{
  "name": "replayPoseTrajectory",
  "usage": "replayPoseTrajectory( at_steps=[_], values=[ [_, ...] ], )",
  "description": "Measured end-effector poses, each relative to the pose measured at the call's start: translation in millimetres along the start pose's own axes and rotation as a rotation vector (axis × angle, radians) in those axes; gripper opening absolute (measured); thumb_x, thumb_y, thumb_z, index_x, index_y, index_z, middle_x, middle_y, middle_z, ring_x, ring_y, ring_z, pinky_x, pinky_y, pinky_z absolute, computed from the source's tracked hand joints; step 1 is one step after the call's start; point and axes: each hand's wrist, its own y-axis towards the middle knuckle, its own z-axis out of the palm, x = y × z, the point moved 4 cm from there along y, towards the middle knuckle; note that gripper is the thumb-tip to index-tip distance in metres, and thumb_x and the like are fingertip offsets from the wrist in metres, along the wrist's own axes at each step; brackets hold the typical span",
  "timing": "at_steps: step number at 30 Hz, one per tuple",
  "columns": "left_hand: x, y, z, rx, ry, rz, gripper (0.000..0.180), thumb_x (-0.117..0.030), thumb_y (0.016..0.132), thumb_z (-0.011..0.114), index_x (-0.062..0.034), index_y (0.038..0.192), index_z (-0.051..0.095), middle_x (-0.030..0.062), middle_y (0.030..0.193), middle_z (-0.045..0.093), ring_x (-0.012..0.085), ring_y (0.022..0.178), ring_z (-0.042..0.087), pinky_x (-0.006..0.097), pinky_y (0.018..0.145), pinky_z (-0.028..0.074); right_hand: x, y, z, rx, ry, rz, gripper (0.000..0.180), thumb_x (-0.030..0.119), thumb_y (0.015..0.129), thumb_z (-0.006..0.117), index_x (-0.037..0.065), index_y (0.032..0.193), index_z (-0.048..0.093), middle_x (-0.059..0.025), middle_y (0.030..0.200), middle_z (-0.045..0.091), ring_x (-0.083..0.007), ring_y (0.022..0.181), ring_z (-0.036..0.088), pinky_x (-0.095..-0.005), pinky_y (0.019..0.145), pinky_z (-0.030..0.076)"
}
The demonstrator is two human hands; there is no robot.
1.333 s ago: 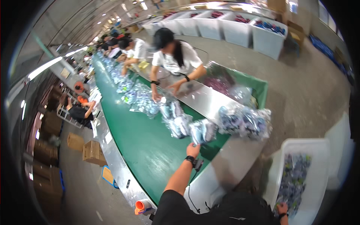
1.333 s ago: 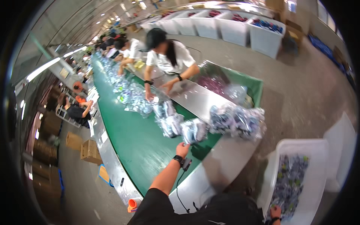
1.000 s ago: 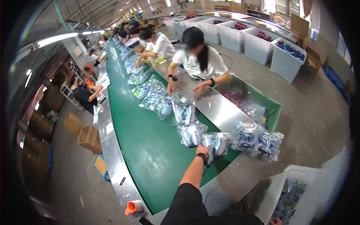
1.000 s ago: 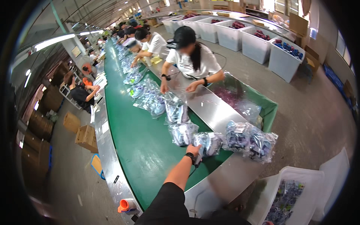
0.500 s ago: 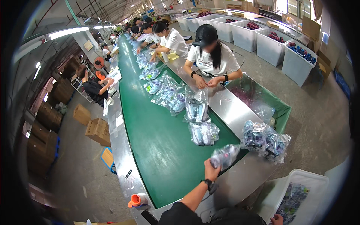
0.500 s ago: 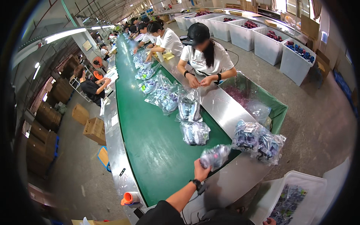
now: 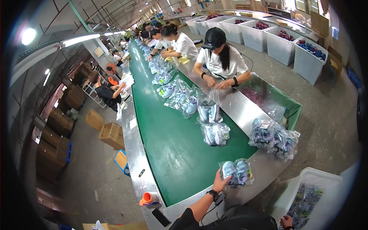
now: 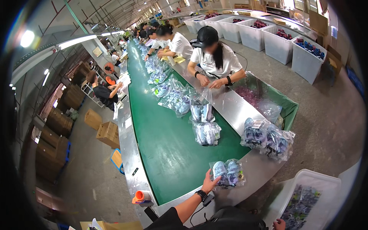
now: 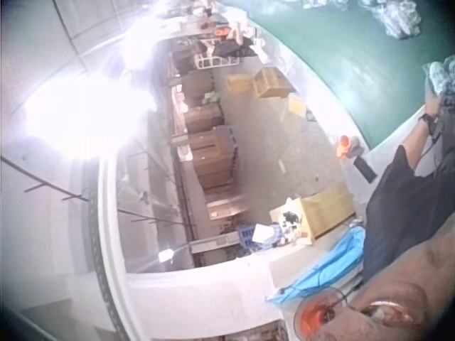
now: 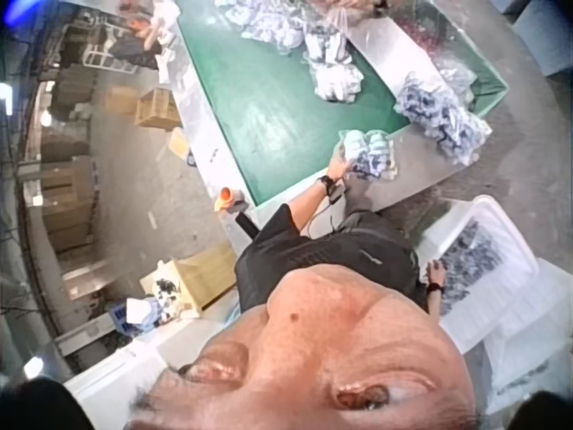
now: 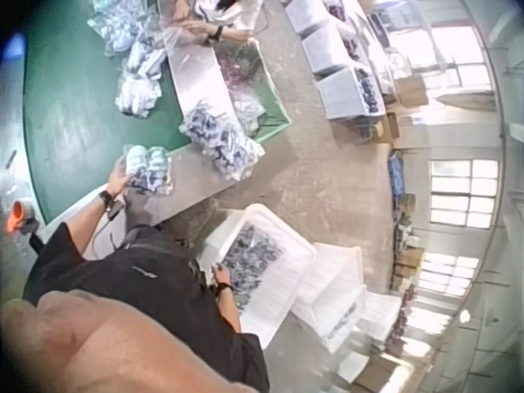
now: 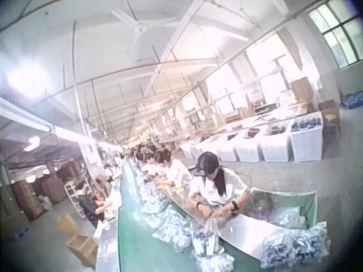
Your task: The person picks packaged footwear from a green conveyor belt and places them into a white bin. The person repeats this action continuously as more packages arrive on the belt.
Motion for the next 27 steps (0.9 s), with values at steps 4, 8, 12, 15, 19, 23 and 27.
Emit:
replayPoseTrajectory(
  at_steps=[4, 8, 12, 15, 19, 23, 27],
  values=[
    [-6.6, 17.7, 16.1, -0.043, 0.23, -0.012, 0.103, -0.04, 0.076, 0.081, 0.0041, 0.15, 0.024, 0.0268, 0.144, 0.045, 0.0339, 0.131, 0.049, 0.038, 0.107, 0.041, 2.3, -3.2, 3.6, -0.073, -0.031, 0.016, 0.039, 0.022, 0.084, 0.069, -0.001, 0.115, 0.064, -0.0152, 0.092, 0.07, -0.0245, 0.077, 0.068, -0.0365, 0.068, 0.054],
    [-12.2, 23.9, 26.4, -0.123, 0.025, -0.167, 0.095, -0.027, 0.074, 0.079, 0.0065, 0.147, 0.028, 0.0251, 0.137, 0.051, 0.0326, 0.125, 0.054, 0.037, 0.104, 0.043, -1.5, -6.5, 15.3, -0.093, 0.299, 0.041, 0.033, 0.005, 0.08, 0.066, -0.009, 0.11, 0.06, -0.0145, 0.082, 0.065, -0.021, 0.065, 0.067, -0.0331, 0.055, 0.053],
    [-11.2, 12.3, 42.9, -0.052, -0.203, -0.226, 0.087, -0.023, 0.076, 0.078, 0.0071, 0.144, 0.035, 0.0201, 0.128, 0.058, 0.0263, 0.114, 0.058, 0.035, 0.097, 0.047, 24.5, -23.9, 9.3, -0.215, 0.269, -0.169, 0.024, 0.004, 0.073, 0.068, -0.002, 0.096, 0.067, -0.0066, 0.074, 0.065, -0.0144, 0.063, 0.064, -0.0305, 0.058, 0.052],
    [-10.9, 13.7, 51.8, 0.018, -0.075, -0.099, 0.069, -0.026, 0.081, 0.074, 0.0051, 0.136, 0.045, 0.0149, 0.114, 0.063, 0.0215, 0.102, 0.061, 0.035, 0.089, 0.05, 73.7, -29.5, -3.6, -0.221, -0.006, -0.311, 0.019, 0.018, 0.079, 0.068, 0.001, 0.086, 0.065, -0.0073, 0.067, 0.062, -0.0176, 0.062, 0.059, -0.0341, 0.059, 0.048],
    [-14.7, -22.7, 81.9, 0.393, -0.275, -0.313, 0.044, -0.024, 0.086, 0.066, 0.0003, 0.122, 0.057, 0.0158, 0.112, 0.064, 0.0262, 0.1, 0.064, 0.04, 0.087, 0.053, 147.8, -61.1, -36.1, -0.317, 0.022, -0.446, 0.03, 0.026, 0.083, 0.068, 0.0, 0.095, 0.061, -0.0139, 0.076, 0.057, -0.0262, 0.07, 0.056, -0.0387, 0.066, 0.046],
    [-63.4, -86.5, 131.8, 0.61, -0.66, -0.665, 0.028, -0.022, 0.092, 0.058, -0.0025, 0.113, 0.06, 0.014, 0.103, 0.07, 0.0315, 0.095, 0.068, 0.046, 0.084, 0.057, 233.1, -102.5, -71.2, -0.294, 0.261, -0.526, 0.036, 0.014, 0.083, 0.07, 0.0, 0.116, 0.063, -0.0122, 0.094, 0.066, -0.0245, 0.085, 0.062, -0.0359, 0.079, 0.051],
    [-103.5, -137.6, 181.7, 0.724, -0.531, -0.755, 0.044, -0.028, 0.094, 0.054, -0.0002, 0.128, 0.054, 0.017, 0.12, 0.066, 0.0325, 0.107, 0.065, 0.047, 0.094, 0.052, 295.3, -144.5, -96.0, -0.366, 0.118, -0.803, 0.047, 0.017, 0.079, 0.077, 0.003, 0.122, 0.061, -0.0138, 0.111, 0.062, -0.0292, 0.105, 0.061, -0.0386, 0.091, 0.049]
  ],
)
